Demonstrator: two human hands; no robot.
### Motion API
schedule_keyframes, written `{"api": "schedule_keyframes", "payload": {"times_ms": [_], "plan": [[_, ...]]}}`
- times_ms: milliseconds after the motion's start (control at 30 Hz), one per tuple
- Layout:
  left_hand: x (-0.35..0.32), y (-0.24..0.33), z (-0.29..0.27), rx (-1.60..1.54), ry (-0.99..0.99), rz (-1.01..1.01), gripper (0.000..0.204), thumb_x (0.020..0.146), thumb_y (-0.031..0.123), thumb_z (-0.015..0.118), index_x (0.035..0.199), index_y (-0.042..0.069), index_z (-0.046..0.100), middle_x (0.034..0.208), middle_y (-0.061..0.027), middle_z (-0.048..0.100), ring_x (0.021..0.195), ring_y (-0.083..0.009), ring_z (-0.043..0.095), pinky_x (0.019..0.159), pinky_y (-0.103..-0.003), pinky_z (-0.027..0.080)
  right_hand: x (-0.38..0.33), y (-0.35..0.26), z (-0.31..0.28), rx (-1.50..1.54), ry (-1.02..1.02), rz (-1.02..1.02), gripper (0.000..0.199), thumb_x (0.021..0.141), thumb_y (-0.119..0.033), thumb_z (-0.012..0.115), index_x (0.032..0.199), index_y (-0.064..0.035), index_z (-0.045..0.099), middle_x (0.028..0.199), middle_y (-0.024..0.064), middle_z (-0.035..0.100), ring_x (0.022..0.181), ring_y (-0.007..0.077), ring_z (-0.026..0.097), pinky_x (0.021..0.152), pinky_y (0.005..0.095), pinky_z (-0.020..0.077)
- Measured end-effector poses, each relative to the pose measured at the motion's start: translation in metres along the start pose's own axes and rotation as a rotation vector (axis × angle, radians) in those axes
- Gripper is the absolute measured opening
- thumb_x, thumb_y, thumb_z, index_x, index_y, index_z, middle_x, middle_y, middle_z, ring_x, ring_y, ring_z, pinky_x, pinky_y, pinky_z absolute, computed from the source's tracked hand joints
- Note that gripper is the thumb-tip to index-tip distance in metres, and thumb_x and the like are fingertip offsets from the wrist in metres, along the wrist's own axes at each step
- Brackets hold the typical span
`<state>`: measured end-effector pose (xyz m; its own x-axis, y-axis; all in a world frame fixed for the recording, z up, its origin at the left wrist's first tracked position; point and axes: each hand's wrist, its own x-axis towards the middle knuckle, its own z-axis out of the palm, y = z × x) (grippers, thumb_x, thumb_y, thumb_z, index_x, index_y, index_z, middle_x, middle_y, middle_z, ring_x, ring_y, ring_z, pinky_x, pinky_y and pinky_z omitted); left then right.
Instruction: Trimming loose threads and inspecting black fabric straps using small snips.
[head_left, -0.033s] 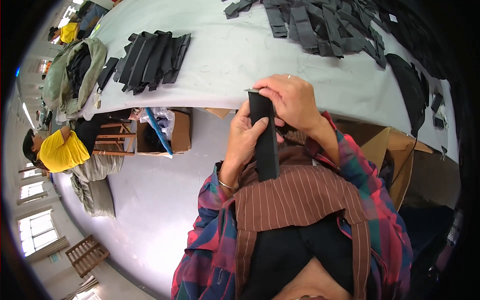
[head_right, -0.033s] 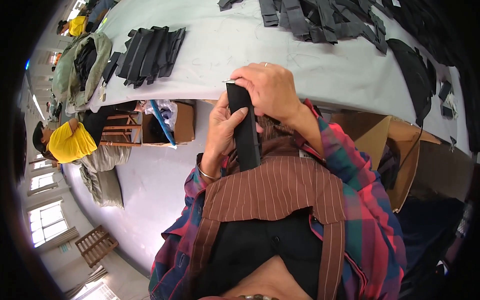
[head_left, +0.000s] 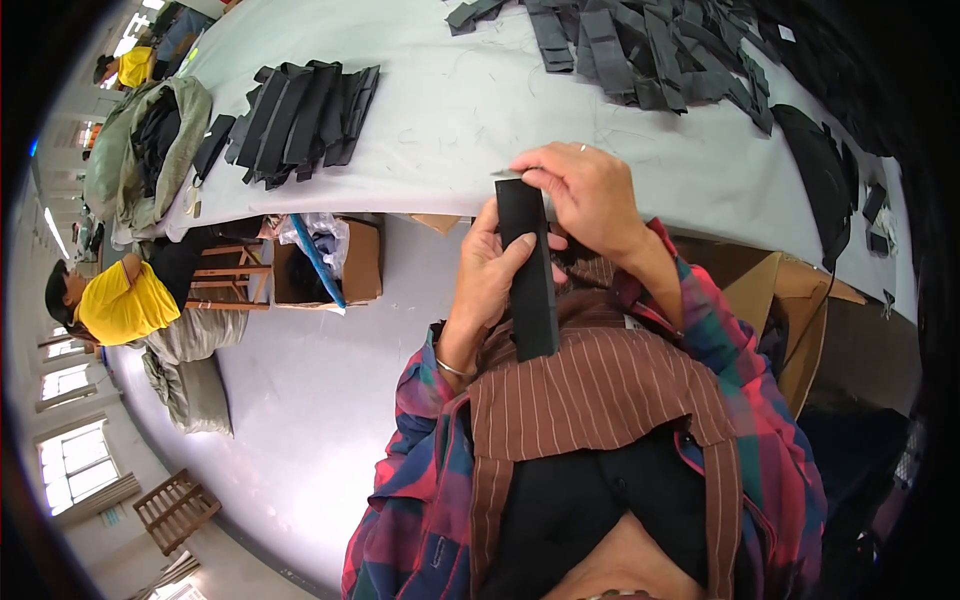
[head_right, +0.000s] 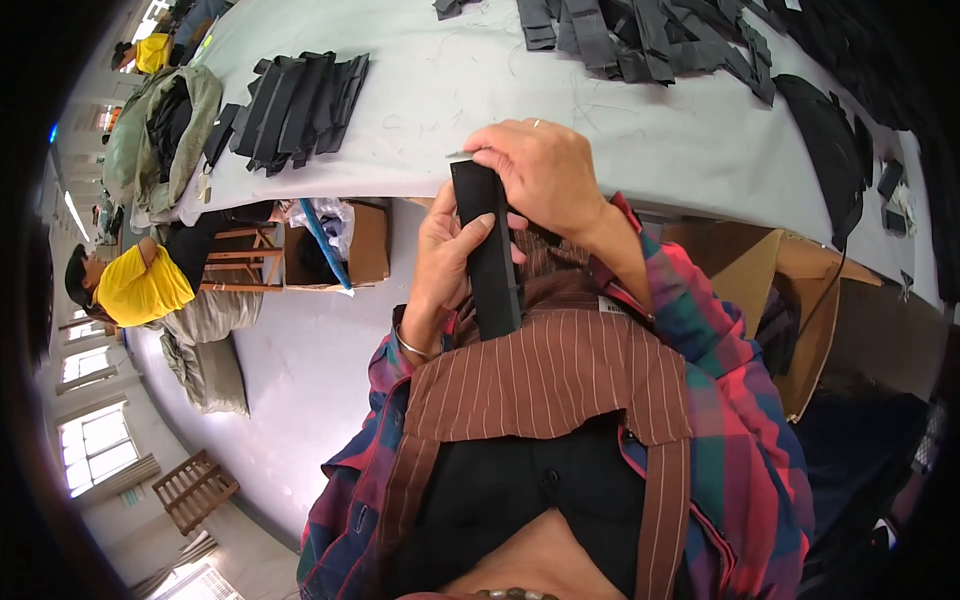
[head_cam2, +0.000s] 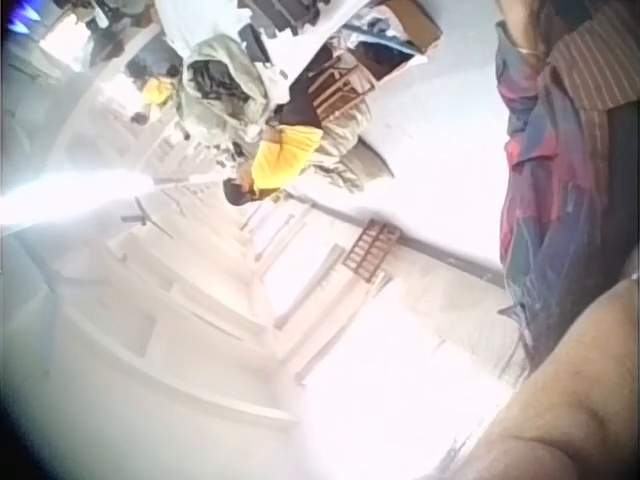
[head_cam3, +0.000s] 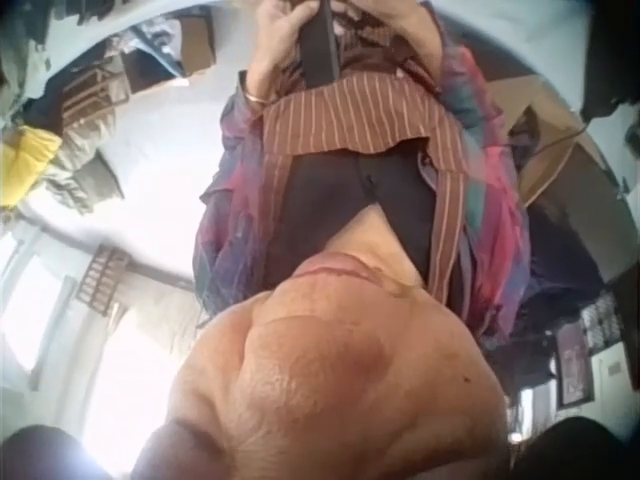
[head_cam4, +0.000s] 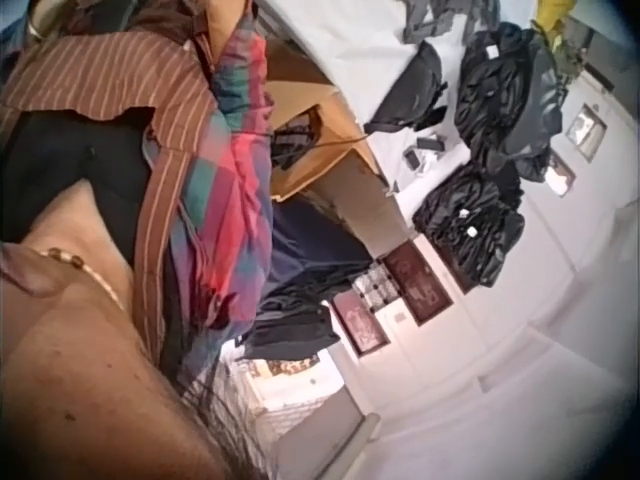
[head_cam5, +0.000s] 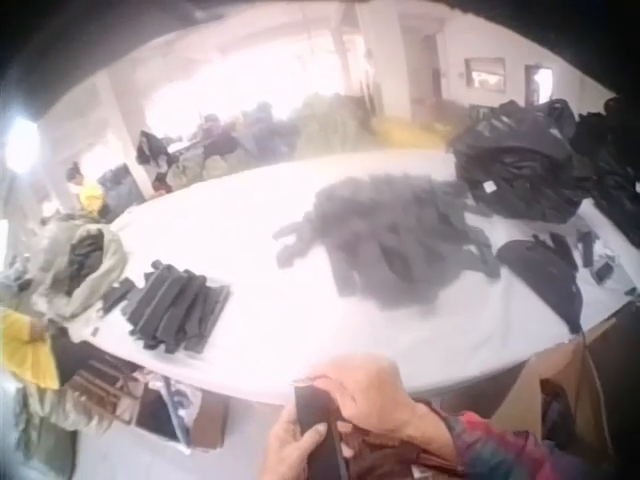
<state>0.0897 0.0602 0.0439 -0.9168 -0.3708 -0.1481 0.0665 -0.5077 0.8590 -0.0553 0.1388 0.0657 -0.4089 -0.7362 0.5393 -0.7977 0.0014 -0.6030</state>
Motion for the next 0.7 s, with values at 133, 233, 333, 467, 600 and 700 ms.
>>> {"api": "schedule_keyframes", "payload": {"times_ms": [133, 233, 333, 467, 600, 700], "plan": [[-0.001, -0.009, -0.008, -0.115, 0.028, -0.099, 0.031, 0.090, 0.000, 0.048, 0.120, 0.004, 0.042, 0.105, -0.0218, 0.061, 0.070, -0.0271, 0.067, 0.061, -0.033, 0.058, -0.002, 0.009, -0.017, 0.183, 0.033, 0.313, 0.013, 0.086, -0.018, 0.061, 0.095, -0.0128, 0.068, 0.074, 0.0068, 0.066, 0.061, 0.0216, 0.060, 0.055, 0.0315, 0.0456], [-0.006, -0.015, -0.008, -0.276, -0.039, -0.137, 0.023, 0.093, 0.009, 0.049, 0.116, 0.005, 0.046, 0.114, -0.0211, 0.058, 0.083, -0.0281, 0.064, 0.070, -0.038, 0.056, -0.012, 0.026, -0.026, 0.275, 0.030, 0.399, 0.017, 0.088, -0.018, 0.060, 0.100, -0.0100, 0.068, 0.074, 0.0063, 0.066, 0.059, 0.0131, 0.057, 0.054, 0.0268, 0.0436], [-0.006, -0.007, -0.016, -0.429, -0.181, -0.144, 0.025, 0.097, 0.028, 0.045, 0.107, 0.006, 0.052, 0.125, -0.0204, 0.051, 0.098, -0.0290, 0.058, 0.081, -0.043, 0.052, -0.021, 0.031, -0.028, 0.355, 0.042, 0.410, 0.019, 0.089, -0.018, 0.059, 0.102, -0.0063, 0.067, 0.073, 0.0026, 0.064, 0.064, 0.0079, 0.054, 0.057, 0.0233, 0.0427], [-0.007, -0.008, -0.022, -0.390, 0.014, -0.205, 0.028, 0.096, 0.032, 0.048, 0.110, 0.009, 0.051, 0.124, -0.0210, 0.051, 0.100, -0.0324, 0.059, 0.083, -0.046, 0.052, -0.029, 0.021, -0.032, 0.484, -0.066, 0.500, 0.020, 0.088, -0.015, 0.059, 0.103, -0.0033, 0.066, 0.074, 0.0025, 0.063, 0.068, 0.0077, 0.054, 0.061, 0.0230, 0.0437], [-0.005, 0.006, -0.007, -0.225, 0.113, -0.200, 0.040, 0.090, 0.008, 0.052, 0.127, 0.004, 0.039, 0.122, -0.0204, 0.053, 0.100, -0.0303, 0.061, 0.084, -0.041, 0.054, -0.039, 0.017, -0.034, 0.550, -0.198, 0.497, 0.021, 0.088, -0.013, 0.059, 0.105, -0.0016, 0.065, 0.076, 0.0023, 0.062, 0.071, 0.0072, 0.056, 0.063, 0.0241, 0.0450], [-0.005, 0.014, -0.004, -0.151, 0.131, -0.112, 0.047, 0.086, 0.004, 0.056, 0.129, 0.004, 0.037, 0.127, -0.0230, 0.050, 0.098, -0.0260, 0.062, 0.082, -0.036, 0.055, -0.038, 0.011, -0.036, 0.493, -0.228, 0.424, 0.019, 0.084, -0.013, 0.063, 0.100, -0.0036, 0.066, 0.079, 0.0058, 0.065, 0.071, 0.0134, 0.061, 0.064, 0.0261, 0.0463]]}}
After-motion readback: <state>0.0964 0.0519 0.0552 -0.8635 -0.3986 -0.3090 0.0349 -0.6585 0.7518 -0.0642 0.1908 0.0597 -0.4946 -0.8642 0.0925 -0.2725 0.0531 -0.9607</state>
